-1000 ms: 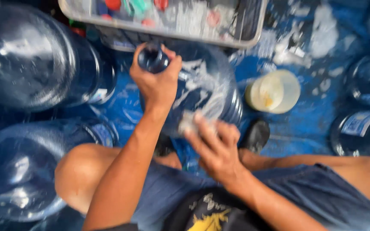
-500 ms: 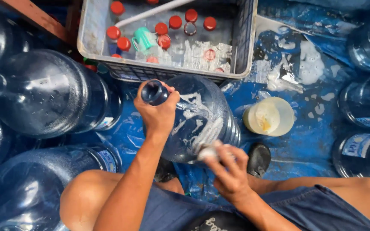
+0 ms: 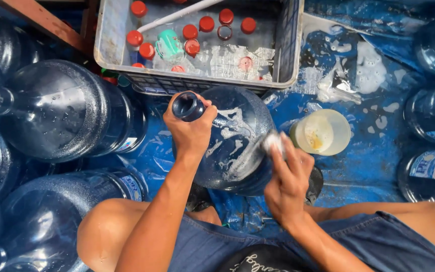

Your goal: Scrubbing the exterior of large plastic water jugs with a sponge and soapy water.

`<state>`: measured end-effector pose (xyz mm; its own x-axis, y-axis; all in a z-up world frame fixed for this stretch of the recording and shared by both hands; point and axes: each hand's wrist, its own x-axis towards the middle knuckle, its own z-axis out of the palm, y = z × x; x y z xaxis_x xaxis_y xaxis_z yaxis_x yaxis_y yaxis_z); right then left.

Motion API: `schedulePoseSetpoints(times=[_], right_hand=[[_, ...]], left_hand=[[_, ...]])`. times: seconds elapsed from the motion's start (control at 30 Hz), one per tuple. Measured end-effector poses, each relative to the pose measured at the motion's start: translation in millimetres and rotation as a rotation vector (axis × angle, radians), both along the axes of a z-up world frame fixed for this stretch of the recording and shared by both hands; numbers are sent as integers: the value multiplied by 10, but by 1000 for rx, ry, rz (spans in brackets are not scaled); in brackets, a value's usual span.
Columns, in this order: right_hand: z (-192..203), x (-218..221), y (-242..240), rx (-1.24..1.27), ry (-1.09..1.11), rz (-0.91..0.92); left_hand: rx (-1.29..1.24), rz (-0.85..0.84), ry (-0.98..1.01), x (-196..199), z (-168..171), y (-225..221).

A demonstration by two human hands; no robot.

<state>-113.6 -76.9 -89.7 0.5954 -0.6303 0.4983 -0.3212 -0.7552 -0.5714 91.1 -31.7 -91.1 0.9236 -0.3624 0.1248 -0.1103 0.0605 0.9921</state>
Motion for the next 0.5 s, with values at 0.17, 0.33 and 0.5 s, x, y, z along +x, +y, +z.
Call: schedulePoseSetpoints(times=[0.17, 0.33, 0.5], right_hand=[[-6, -73, 137, -90, 93, 204], [-8, -103, -115, -80, 2, 83], [-113, -262, 28, -169, 18, 244]], left_hand=[[-5, 3, -35, -13, -8, 18], [-8, 2, 14, -232, 89, 18], [36, 80, -126, -350, 33, -9]])
